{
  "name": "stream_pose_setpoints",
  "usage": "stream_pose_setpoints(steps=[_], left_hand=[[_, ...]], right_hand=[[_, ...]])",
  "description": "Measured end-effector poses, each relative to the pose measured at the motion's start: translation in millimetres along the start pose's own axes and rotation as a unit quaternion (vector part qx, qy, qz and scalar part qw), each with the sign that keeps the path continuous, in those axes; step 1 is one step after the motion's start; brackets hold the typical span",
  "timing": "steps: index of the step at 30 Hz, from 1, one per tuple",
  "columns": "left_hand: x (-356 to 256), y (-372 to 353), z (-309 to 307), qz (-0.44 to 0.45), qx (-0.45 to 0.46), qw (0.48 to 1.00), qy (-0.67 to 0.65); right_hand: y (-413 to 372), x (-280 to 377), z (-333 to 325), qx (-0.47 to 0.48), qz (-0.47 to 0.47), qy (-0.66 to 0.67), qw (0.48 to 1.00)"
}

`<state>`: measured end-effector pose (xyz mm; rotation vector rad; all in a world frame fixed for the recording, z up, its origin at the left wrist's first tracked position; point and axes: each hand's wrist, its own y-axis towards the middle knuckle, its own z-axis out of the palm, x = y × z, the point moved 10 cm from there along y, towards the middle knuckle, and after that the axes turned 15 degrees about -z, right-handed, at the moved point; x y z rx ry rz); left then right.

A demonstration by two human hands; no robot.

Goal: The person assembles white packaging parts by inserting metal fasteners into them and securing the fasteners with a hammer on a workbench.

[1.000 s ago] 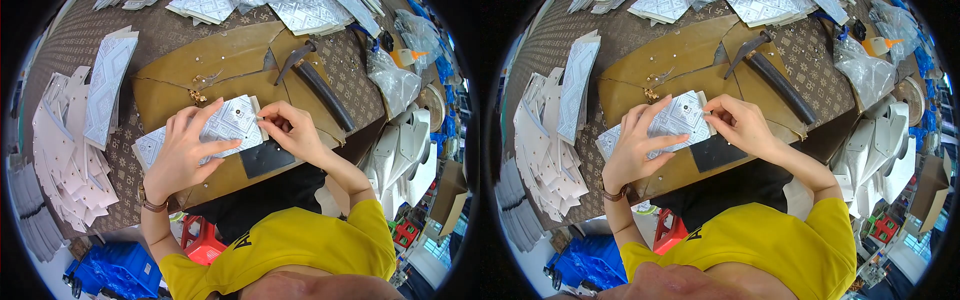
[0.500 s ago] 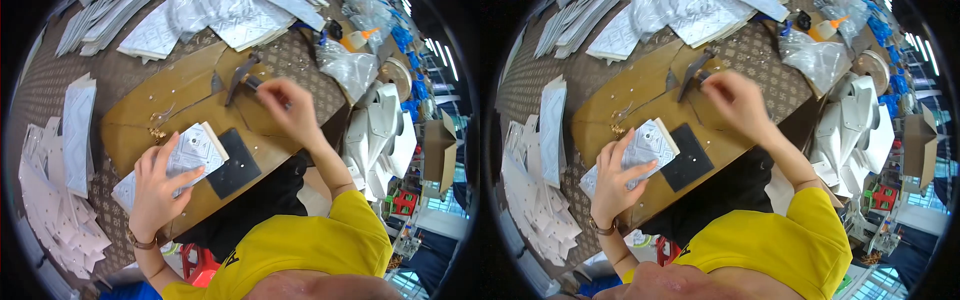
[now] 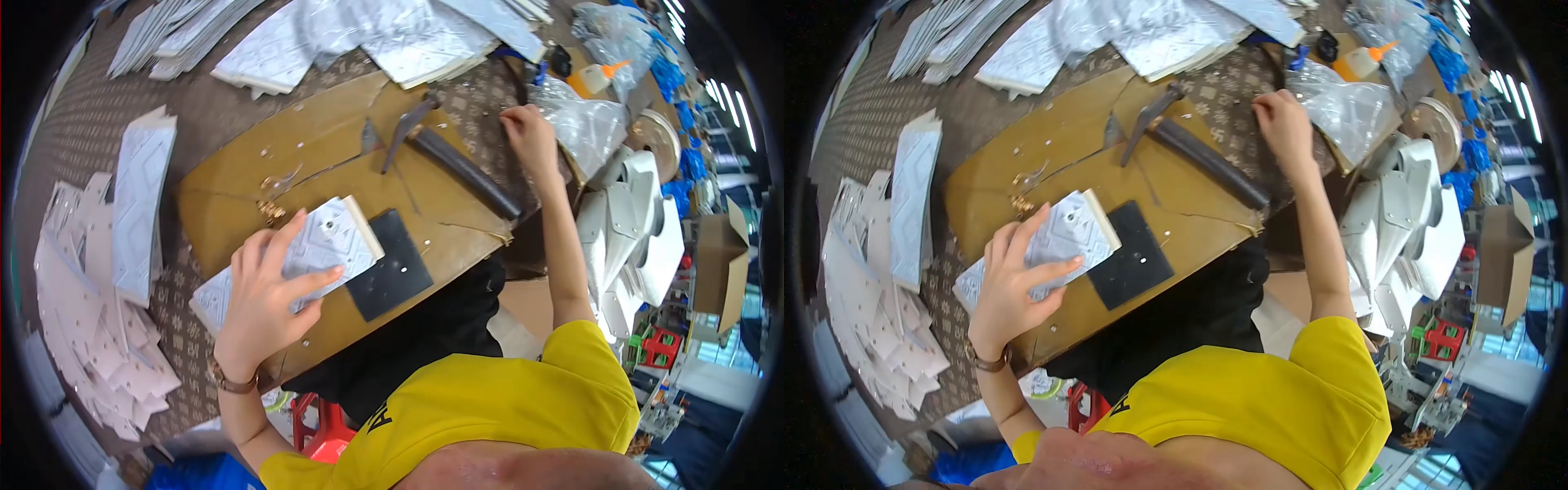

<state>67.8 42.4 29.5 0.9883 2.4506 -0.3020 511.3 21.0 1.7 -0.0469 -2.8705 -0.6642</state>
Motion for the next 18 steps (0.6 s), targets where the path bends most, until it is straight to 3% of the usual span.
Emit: stream_pose_setpoints(steps=[4, 7, 10, 13, 18], left_hand=[[2.9, -2.8, -3.1, -0.018, -0.005, 1.0, 0.003], [5.1, -3.8, -1.4, -0.021, -0.009, 1.0, 0.005], [3.2, -3.4, -1.0, -0.013, -0.008, 1.0, 0.013], [1.4, -2.6, -1.9, -0.009, -0.012, 1.0, 0.017], [3.7, -3.8, -1.3, -0.014, -0.016, 1.0, 0.022]], right_hand=[[5.7, 18.4, -3.6, -0.01, 0.004, 0.016, 1.0], [17.1, 98.8, -28.9, -0.033, -0.019, 0.107, 0.993], [12.4, 208.6, -30.1, -0.012, -0.214, 0.212, 0.953], [-10.4, 277.4, -6.0, 0.053, -0.302, 0.304, 0.902], [-20.4, 305.1, 20.9, 0.097, -0.346, 0.335, 0.871]])
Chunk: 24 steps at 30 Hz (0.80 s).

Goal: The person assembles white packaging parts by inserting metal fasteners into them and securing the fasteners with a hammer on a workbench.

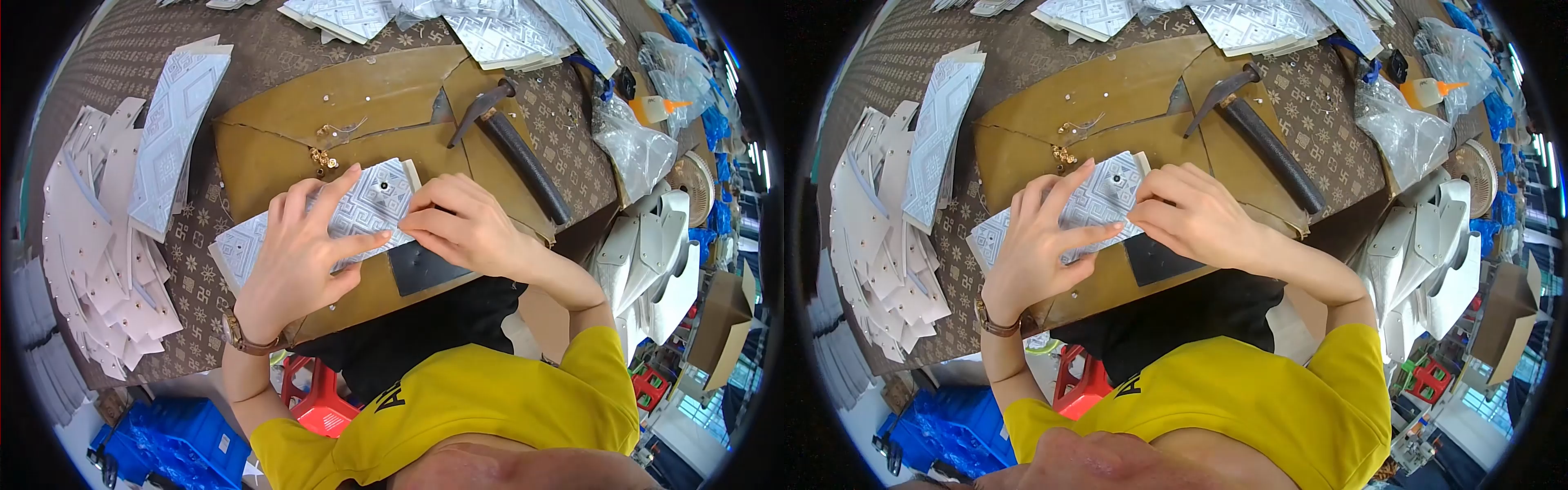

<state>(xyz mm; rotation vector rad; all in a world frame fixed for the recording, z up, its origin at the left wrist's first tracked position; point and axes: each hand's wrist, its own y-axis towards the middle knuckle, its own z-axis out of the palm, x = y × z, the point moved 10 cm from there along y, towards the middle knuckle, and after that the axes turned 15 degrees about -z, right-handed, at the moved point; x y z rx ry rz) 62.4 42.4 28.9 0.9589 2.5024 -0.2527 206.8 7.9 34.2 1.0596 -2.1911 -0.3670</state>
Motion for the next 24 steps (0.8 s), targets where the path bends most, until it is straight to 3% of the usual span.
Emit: stream_pose_setpoints(steps=[7, 12, 14, 16, 18, 24], left_hand=[[2.0, -1.1, 2.2, -0.007, 0.006, 1.0, 0.004], [2.1, -0.4, 1.9, -0.006, 0.005, 1.0, 0.006], [1.7, -0.6, 1.3, -0.001, 0.002, 1.0, 0.009], [2.6, -3.6, 2.7, -0.005, -0.002, 1.0, 0.006], [2.6, -5.0, 1.6, 0.003, -0.01, 1.0, 0.003], [3.0, -6.3, -1.7, 0.016, -0.026, 1.0, 0.003]], right_hand=[[3.6, 21.8, 17.9, 0.118, -0.059, -0.135, 0.982], [-2.0, 34.0, 7.7, 0.125, -0.06, -0.165, 0.976], [-9.9, 6.7, -26.8, 0.027, 0.021, -0.114, 0.993], [-27.6, -16.9, -62.9, -0.048, 0.105, -0.253, 0.961], [-48.8, -44.5, -83.2, -0.05, 0.187, -0.381, 0.904], [-90.0, -76.6, -89.5, 0.005, 0.304, -0.316, 0.899]])
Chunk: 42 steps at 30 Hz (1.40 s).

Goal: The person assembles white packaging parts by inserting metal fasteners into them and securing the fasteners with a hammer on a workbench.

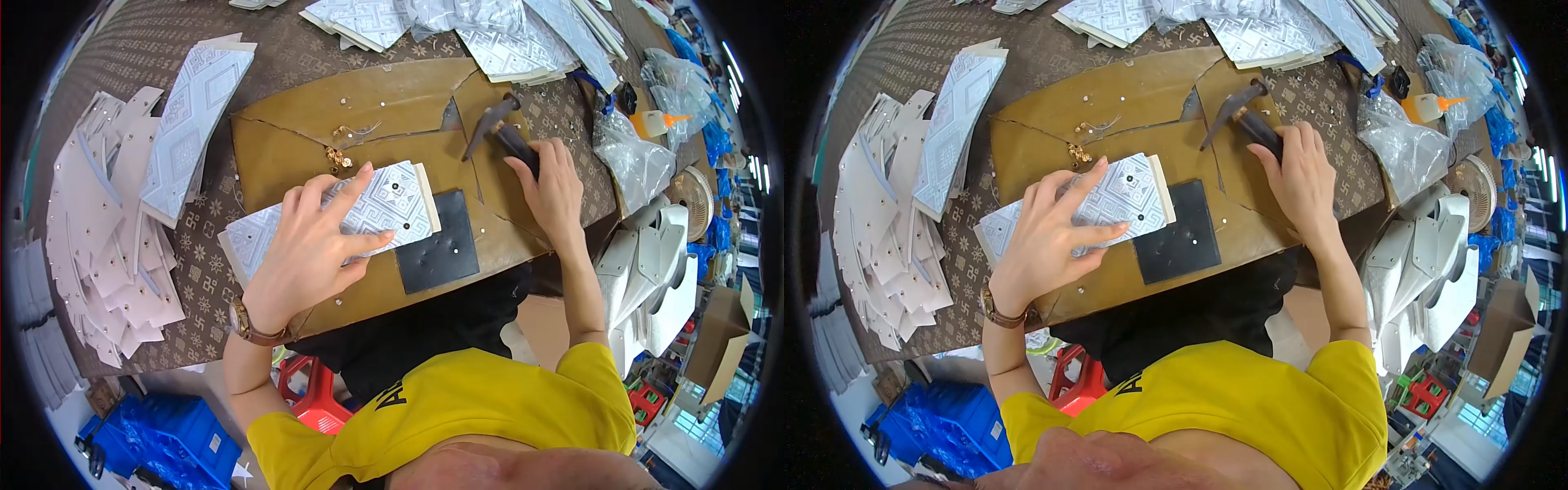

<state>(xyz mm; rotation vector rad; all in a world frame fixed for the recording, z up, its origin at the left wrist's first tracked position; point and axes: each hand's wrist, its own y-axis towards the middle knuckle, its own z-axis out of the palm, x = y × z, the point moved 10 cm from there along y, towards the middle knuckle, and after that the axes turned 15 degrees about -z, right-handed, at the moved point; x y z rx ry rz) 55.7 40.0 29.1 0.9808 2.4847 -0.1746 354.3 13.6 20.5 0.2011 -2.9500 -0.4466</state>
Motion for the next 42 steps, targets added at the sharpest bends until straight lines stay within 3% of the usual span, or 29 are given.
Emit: stream_pose_setpoints(steps=[3, 4, 6, 8, 9, 11, 12, 14, 15, 18, 19, 21, 24, 25, 26, 27, 28, 29, 31, 33, 36, 38, 39, 40, 41, 42], left_hand=[[-0.1, 0.9, 1.2, -0.003, 0.007, 1.0, -0.002], [0.0, 0.4, 3.7, -0.005, 0.013, 1.0, -0.005], [1.0, 1.1, 4.0, -0.002, 0.008, 1.0, -0.005], [2.0, 1.4, 3.4, -0.001, 0.007, 1.0, -0.003], [2.4, 1.7, 3.4, -0.001, 0.012, 1.0, -0.004], [1.9, 2.0, 2.0, -0.003, 0.016, 1.0, -0.006], [0.9, 1.5, 1.0, -0.005, 0.011, 1.0, -0.005], [-3.6, -1.0, 0.2, 0.007, 0.003, 1.0, 0.009], [-4.0, 1.3, -0.6, 0.011, -0.007, 1.0, 0.015], [0.4, 0.8, -1.6, 0.011, 0.005, 1.0, -0.011], [0.9, 2.3, -5.1, 0.013, 0.007, 1.0, -0.019], [4.6, 7.3, -28.0, -0.014, -0.026, 0.997, -0.065], [21.5, 7.0, -55.7, -0.075, -0.087, 0.98, -0.16], [40.3, 3.8, -57.9, -0.113, -0.074, 0.925, -0.354], [57.9, 0.0, -54.3, -0.145, -0.058, 0.831, -0.533], [70.0, -2.9, -45.4, -0.172, -0.039, 0.703, -0.689], [69.9, -2.0, -42.6, -0.174, -0.037, 0.708, -0.684], [74.2, 0.0, -35.2, -0.186, -0.049, 0.665, -0.722], [80.4, 7.6, -21.1, -0.199, -0.073, 0.576, -0.789], [75.9, 11.3, -18.6, -0.196, -0.104, 0.591, -0.776], [80.4, 2.1, -18.6, -0.195, -0.171, 0.599, -0.758], [74.2, -9.7, -47.6, -0.202, -0.281, 0.806, -0.48], [63.7, -15.0, -57.9, -0.198, -0.326, 0.869, -0.316], [63.5, -18.7, -57.2, -0.199, -0.329, 0.866, -0.318], [50.1, -23.2, -66.5, -0.183, -0.358, 0.885, -0.234], [35.6, -27.3, -75.0, -0.167, -0.383, 0.896, -0.148]], right_hand=[[-9.1, 12.2, -24.8, 0.036, 0.021, 0.078, 0.996], [-23.1, 17.9, -33.6, 0.024, 0.04, 0.203, 0.978], [-53.6, 33.0, -51.3, -0.009, 0.082, 0.442, 0.893], [-68.5, 46.7, -56.6, -0.048, 0.114, 0.65, 0.75], [-66.4, 47.5, -54.1, -0.048, 0.114, 0.652, 0.748], [-57.3, 89.6, -33.8, 0.175, -0.09, 0.452, 0.87], [-50.6, 95.6, -23.7, 0.175, -0.095, 0.45, 0.871], [-43.0, 101.2, 0.1, 0.186, -0.092, 0.295, 0.933], [-37.1, 96.9, 0.9, 0.183, -0.096, 0.29, 0.934], [-26.6, 70.7, -31.2, 0.012, -0.064, 0.249, 0.966], [-22.4, 64.6, -31.6, 0.01, -0.067, 0.248, 0.966], [-18.4, 23.1, -32.1, 0.011, 0.044, 0.119, 0.992], [-12.9, -5.7, -28.5, -0.028, 0.001, 0.03, 0.999], [-10.7, -7.1, -29.4, -0.045, -0.018, -0.013, 0.999], [-5.6, -3.4, -28.2, -0.046, -0.02, -0.01, 0.999], [3.3, 16.2, -31.1, -0.072, -0.075, 0.038, 0.994], [10.3, 39.3, -35.9, -0.099, -0.126, 0.087, 0.983], [15.2, 63.4, -42.2, -0.129, -0.173, 0.135, 0.967], [25.2, 138.3, -34.4, -0.047, -0.269, 0.298, 0.915], [20.6, 190.5, -23.0, -0.037, -0.313, 0.348, 0.883], [32.5, 207.0, -12.0, -0.05, -0.295, 0.367, 0.881], [39.1, 206.1, -12.2, -0.05, -0.289, 0.374, 0.88], [47.1, 192.9, -8.0, -0.028, -0.237, 0.443, 0.864], [54.3, 180.6, -3.7, -0.004, -0.182, 0.508, 0.842], [58.4, 172.6, 2.5, 0.022, -0.126, 0.568, 0.813], [61.1, 173.1, 0.3, 0.027, -0.129, 0.567, 0.813]])
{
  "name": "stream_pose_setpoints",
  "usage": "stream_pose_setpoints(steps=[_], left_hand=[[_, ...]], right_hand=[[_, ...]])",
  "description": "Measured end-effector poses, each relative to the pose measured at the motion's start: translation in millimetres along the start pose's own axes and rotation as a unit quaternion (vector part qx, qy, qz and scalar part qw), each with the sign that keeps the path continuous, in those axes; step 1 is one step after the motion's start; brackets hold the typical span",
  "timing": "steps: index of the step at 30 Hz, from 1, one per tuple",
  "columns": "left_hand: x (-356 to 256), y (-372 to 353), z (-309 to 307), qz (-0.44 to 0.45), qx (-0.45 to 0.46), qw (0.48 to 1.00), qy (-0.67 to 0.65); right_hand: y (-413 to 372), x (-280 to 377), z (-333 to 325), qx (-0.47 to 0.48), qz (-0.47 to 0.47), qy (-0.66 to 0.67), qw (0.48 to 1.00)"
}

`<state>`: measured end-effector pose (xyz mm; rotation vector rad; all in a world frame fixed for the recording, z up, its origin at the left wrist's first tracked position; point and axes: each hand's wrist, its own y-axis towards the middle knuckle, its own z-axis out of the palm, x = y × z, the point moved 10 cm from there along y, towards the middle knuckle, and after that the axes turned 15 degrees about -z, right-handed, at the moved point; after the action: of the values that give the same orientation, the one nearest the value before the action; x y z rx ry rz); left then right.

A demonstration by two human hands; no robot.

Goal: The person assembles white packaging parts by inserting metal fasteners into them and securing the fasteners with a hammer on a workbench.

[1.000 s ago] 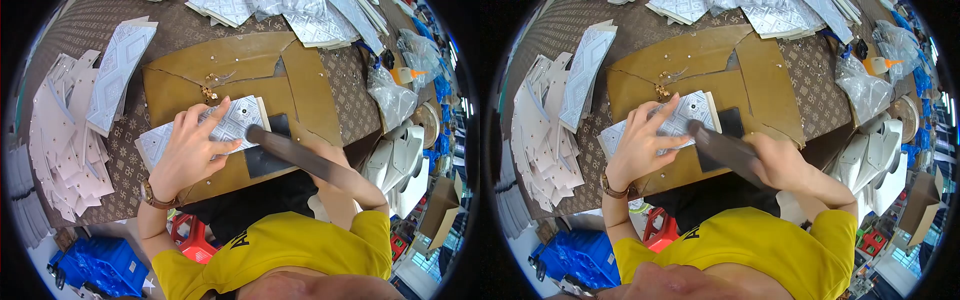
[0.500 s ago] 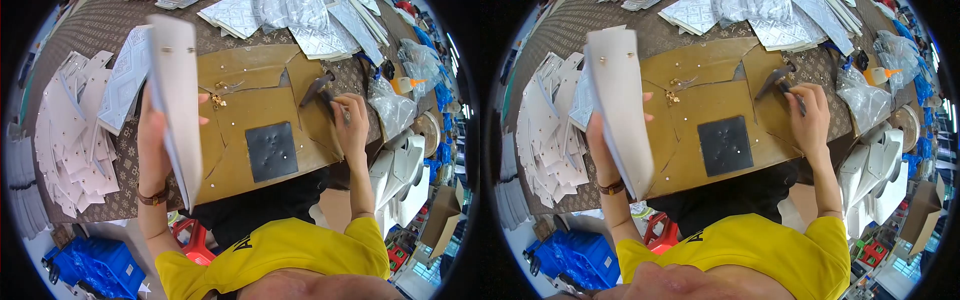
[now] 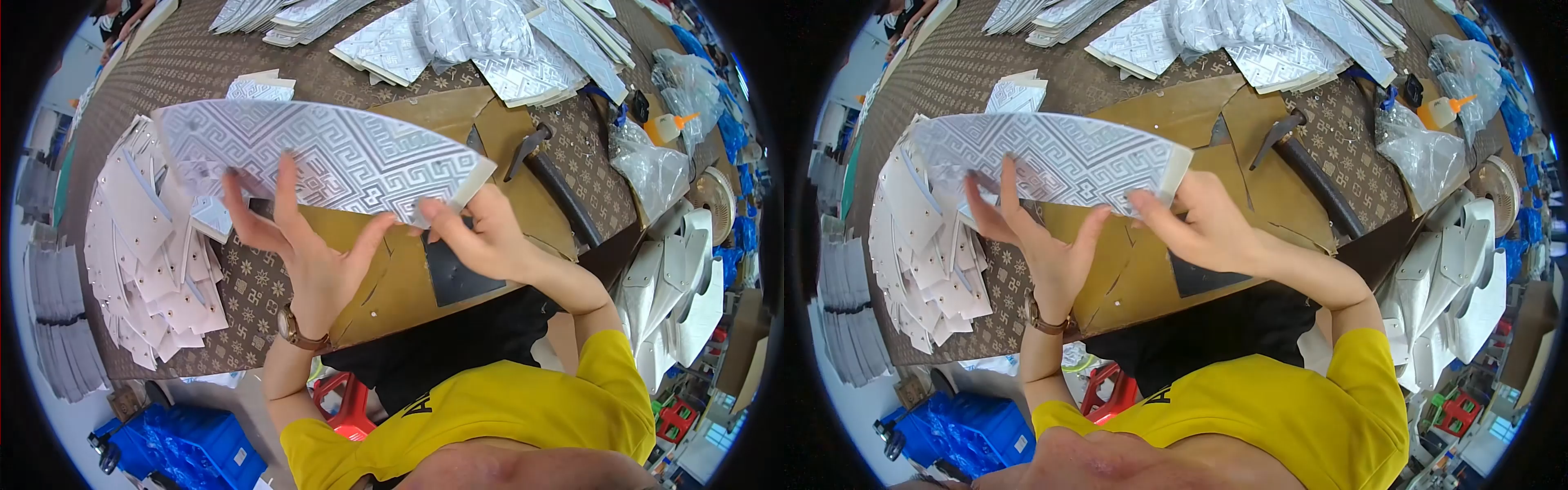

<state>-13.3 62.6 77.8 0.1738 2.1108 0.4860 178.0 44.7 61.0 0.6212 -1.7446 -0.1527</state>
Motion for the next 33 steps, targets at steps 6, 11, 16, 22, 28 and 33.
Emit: stream_pose_setpoints(steps=[6, 11, 16, 22, 28, 33], left_hand=[[-25.5, 5.0, -23.4, 0.117, -0.113, 0.952, 0.261], [-42.7, 13.7, 8.7, 0.228, 0.133, 0.953, 0.149], [-9.8, 26.8, -0.8, 0.119, 0.088, 0.985, 0.093], [1.8, 37.5, -11.4, 0.081, 0.041, 0.994, 0.069], [-7.7, 31.8, 2.4, 0.113, 0.096, 0.989, 0.026], [-13.4, 25.3, 16.7, 0.091, 0.175, 0.98, -0.028]], right_hand=[[8.9, -19.9, -17.1, -0.087, 0.123, 0.168, 0.974], [13.3, -26.9, 12.2, 0.064, 0.161, 0.222, 0.96], [19.3, -50.7, 23.3, 0.057, 0.14, 0.348, 0.925], [28.7, -47.7, 23.0, 0.083, -0.163, -0.359, 0.915], [22.8, -51.7, 25.3, 0.092, -0.155, -0.4, 0.899], [-15.0, -6.8, 12.3, 0.132, -0.189, -0.355, 0.906]])
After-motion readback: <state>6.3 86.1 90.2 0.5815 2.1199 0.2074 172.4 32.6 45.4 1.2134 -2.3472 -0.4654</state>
